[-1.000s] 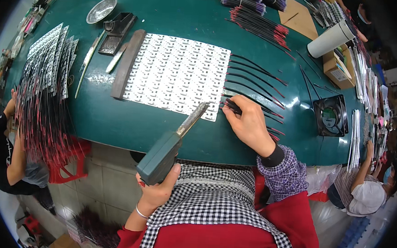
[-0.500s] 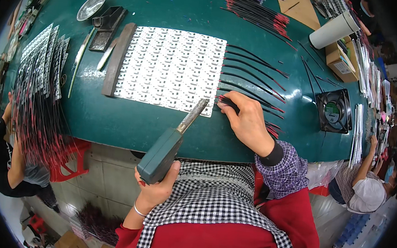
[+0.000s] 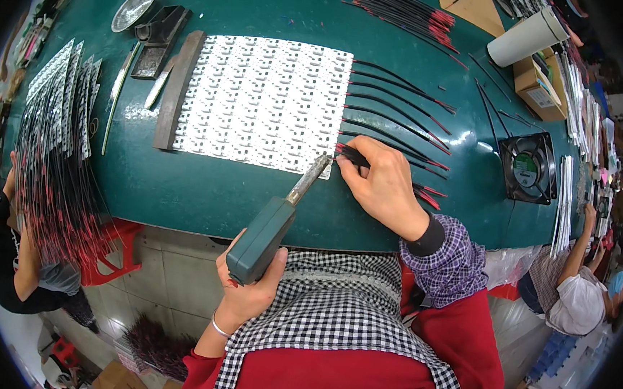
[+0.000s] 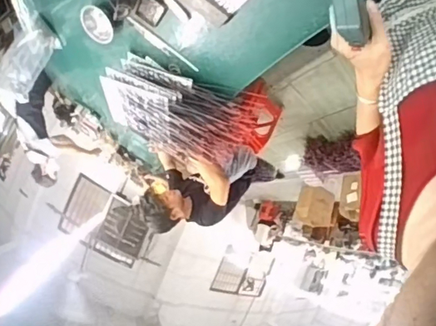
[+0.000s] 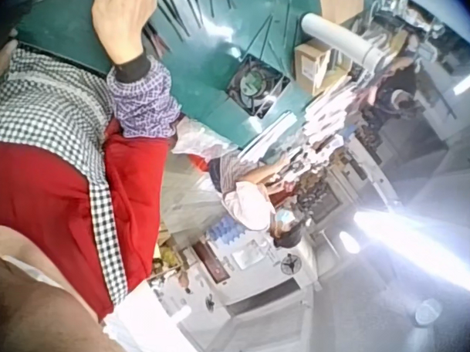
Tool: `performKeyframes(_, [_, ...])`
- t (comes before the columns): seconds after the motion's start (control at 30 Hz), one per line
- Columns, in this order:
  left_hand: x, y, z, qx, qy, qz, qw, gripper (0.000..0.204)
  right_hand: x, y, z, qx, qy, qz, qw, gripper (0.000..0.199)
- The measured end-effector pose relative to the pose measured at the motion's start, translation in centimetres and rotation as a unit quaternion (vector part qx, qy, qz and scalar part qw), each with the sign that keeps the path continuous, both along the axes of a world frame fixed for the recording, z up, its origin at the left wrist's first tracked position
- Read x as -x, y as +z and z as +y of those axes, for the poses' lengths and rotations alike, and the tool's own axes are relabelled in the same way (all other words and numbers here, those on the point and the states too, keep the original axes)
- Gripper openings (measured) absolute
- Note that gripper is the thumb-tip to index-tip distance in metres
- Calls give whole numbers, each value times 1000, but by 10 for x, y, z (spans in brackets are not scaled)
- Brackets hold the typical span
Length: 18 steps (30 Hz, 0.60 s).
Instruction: The person positions wire ends onto an LED panel board by hand and applies heat to the wire connections using a handheld heat tool.
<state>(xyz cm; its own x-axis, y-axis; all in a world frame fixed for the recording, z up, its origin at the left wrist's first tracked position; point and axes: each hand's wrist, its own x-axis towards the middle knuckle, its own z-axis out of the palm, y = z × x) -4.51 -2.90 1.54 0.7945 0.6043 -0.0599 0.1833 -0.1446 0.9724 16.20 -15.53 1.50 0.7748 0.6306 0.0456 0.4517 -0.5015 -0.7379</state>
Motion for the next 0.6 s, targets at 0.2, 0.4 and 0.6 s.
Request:
performKeyframes(0.2, [2, -1, 3, -55, -41, 13, 998, 11, -1, -7, -1, -6, 1, -24, 1000, 14])
performKeyframes(0.4, [15, -6, 2, 2, -7, 28, 1000, 14, -2, -9, 1, -24, 0, -24, 999, 14])
performKeyframes(0.6, [7, -3, 3, -20, -25, -17, 999, 22, -12, -4, -3, 19, 39, 8, 999, 15])
